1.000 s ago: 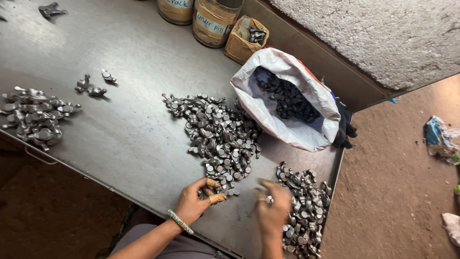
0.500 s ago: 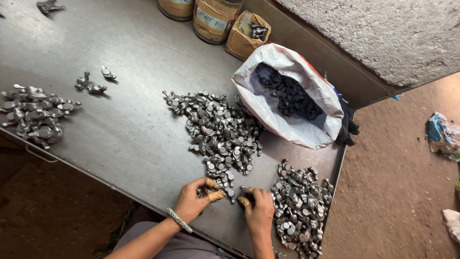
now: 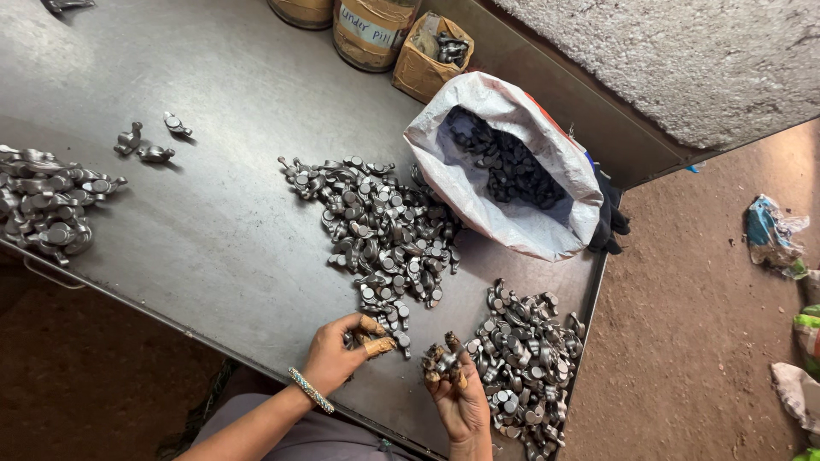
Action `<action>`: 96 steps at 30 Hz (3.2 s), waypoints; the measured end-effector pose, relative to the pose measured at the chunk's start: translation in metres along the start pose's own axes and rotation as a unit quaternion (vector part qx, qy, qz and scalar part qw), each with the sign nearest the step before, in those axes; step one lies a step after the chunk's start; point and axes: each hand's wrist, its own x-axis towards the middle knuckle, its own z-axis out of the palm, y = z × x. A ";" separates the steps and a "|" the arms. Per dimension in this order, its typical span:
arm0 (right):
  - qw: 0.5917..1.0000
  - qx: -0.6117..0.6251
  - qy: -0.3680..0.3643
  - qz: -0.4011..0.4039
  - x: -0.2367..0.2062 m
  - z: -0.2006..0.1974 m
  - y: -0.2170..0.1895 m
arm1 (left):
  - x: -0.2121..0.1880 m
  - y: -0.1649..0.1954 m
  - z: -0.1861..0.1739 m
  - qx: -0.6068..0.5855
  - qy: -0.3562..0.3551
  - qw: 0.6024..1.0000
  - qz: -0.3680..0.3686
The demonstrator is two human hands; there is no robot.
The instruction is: The person sorts small metal parts on a metal table, picking them up one by one and placing them into a white sack. The person uses both hands to handle the parts and occasionally adjusts the sack.
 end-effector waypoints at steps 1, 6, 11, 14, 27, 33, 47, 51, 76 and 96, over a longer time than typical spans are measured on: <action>1.000 -0.008 -0.014 0.001 0.009 0.000 0.003 | 0.008 -0.002 -0.002 0.008 0.001 1.000 -0.008; 0.999 -0.033 -0.039 0.001 0.004 0.005 -0.012 | 0.006 0.010 0.005 0.013 0.001 1.000 0.002; 0.999 -0.047 -0.009 -0.004 0.005 0.008 -0.017 | 0.008 0.014 0.007 0.009 -0.001 0.999 0.031; 0.998 -0.062 -0.013 -0.006 0.004 0.012 -0.015 | 0.007 0.017 0.006 0.003 -0.005 1.000 0.026; 0.996 -0.077 -0.002 0.048 0.040 0.026 0.029 | 0.030 0.002 -0.008 -0.046 -0.049 0.994 0.085; 0.992 -0.114 -0.017 0.059 0.028 0.033 0.012 | 0.022 0.026 0.007 0.088 -0.068 0.979 0.173; 0.907 -0.389 0.021 -0.159 0.048 -0.033 0.096 | 0.044 -0.066 0.013 -0.163 0.028 0.971 -0.169; 0.887 -0.396 0.047 -0.233 0.060 -0.050 0.104 | 0.045 -0.079 0.026 -0.227 0.021 0.953 -0.202; 0.966 -0.227 0.041 -0.115 0.082 -0.073 0.085 | 0.049 -0.141 0.038 -0.280 -0.103 0.943 -0.151; 0.984 -0.180 0.015 -0.006 0.094 -0.086 0.074 | 0.048 -0.144 0.060 -0.105 -0.110 0.988 0.005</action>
